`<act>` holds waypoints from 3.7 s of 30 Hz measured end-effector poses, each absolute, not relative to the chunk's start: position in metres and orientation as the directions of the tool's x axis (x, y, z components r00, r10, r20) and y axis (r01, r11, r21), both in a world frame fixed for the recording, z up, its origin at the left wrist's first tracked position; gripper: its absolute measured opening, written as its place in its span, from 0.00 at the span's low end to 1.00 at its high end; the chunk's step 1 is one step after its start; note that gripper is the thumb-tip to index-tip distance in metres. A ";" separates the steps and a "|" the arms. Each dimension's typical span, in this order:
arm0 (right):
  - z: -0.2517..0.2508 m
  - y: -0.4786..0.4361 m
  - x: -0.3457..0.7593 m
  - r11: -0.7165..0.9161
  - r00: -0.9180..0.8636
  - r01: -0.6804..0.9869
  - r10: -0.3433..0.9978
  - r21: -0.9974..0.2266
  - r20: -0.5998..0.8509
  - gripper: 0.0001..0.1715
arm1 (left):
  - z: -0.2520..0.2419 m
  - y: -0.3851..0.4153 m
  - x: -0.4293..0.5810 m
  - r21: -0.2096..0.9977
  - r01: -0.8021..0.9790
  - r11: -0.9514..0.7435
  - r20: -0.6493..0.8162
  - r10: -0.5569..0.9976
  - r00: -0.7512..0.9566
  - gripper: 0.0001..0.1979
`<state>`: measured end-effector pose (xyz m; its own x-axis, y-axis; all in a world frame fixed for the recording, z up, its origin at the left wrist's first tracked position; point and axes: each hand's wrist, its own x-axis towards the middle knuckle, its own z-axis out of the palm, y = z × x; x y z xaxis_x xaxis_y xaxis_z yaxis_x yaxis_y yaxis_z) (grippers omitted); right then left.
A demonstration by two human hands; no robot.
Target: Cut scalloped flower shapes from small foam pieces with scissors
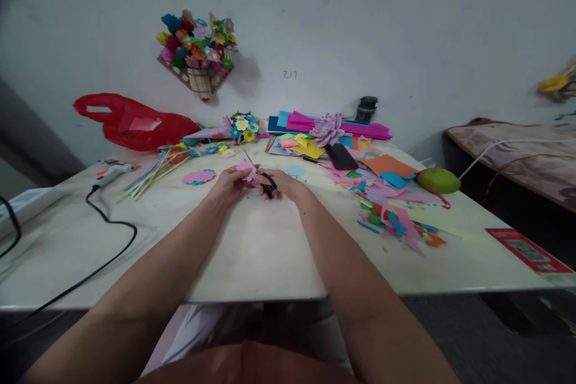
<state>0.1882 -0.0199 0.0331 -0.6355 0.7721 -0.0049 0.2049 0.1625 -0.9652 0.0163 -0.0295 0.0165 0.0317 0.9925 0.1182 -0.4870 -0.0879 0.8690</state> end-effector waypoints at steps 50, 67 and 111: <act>0.022 -0.034 0.222 0.223 -0.606 0.252 0.795 -0.942 0.026 0.16 | 0.022 -0.038 0.029 0.900 -0.431 -0.067 0.101 0.993 0.055 0.10; 0.018 -0.030 0.221 0.199 -0.578 0.264 0.816 -0.944 0.011 0.16 | 0.024 -0.038 0.030 0.888 -0.458 -0.034 0.057 0.998 0.038 0.10; 0.017 -0.030 0.219 0.162 -0.553 0.227 0.833 -0.960 0.010 0.17 | 0.021 -0.037 0.029 0.879 -0.472 -0.061 0.079 0.997 0.019 0.10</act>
<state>0.2189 -0.0296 0.0170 -0.5527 0.8333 0.0101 0.2274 0.1624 -0.9602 0.0290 -0.0366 0.0211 0.0190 0.9967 0.0791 -0.4722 -0.0608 0.8794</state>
